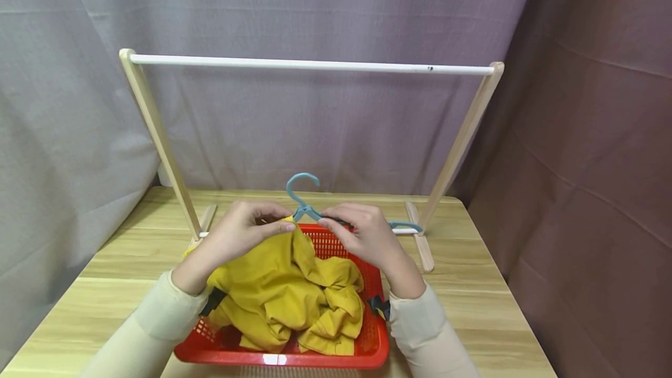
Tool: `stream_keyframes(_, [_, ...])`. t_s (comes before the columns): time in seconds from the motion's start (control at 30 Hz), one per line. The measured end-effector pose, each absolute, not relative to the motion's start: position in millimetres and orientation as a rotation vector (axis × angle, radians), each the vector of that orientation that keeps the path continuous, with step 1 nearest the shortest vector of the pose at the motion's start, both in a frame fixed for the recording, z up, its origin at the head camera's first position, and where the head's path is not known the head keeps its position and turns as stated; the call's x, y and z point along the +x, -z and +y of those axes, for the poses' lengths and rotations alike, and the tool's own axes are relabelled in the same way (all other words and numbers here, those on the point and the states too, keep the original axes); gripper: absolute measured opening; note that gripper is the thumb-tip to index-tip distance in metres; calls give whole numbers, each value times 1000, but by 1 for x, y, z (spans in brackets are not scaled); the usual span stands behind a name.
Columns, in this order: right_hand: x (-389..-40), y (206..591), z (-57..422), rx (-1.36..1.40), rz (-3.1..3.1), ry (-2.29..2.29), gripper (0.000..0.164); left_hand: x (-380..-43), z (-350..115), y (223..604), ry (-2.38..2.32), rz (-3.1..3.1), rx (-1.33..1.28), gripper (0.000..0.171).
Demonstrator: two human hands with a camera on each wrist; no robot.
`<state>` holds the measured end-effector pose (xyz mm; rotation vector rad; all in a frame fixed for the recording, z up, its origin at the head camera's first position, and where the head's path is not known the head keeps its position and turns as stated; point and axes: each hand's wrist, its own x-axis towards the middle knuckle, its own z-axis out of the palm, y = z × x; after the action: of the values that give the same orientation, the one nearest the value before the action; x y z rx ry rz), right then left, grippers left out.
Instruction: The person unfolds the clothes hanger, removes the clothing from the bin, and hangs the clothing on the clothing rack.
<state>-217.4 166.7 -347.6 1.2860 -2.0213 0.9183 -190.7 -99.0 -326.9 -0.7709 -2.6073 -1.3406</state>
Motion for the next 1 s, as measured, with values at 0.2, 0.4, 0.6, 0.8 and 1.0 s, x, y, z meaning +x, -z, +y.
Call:
stream_keyframes(0.2, [-218, 350, 166, 1301, -2010, -921, 23, -191, -100, 329, 1314, -2605, -794, 20])
stream_keyframes(0.4, [-217, 350, 168, 1273, -2075, -941, 19, -191, -100, 332, 1260, -2540, -845, 18])
stream_keyframes(0.6, [-216, 349, 172, 1249, -1980, -952, 20, -194, -102, 334, 1239, -2501, -812, 18])
stream_keyframes(0.8, [-213, 352, 180, 1250, -1772, -977, 19, -196, -109, 332, 1272, -2505, -741, 18])
stream_keyframes(1.0, [-208, 362, 191, 1344, -1904, -1050, 19, -197, -114, 330, 1295, -2497, -711, 20])
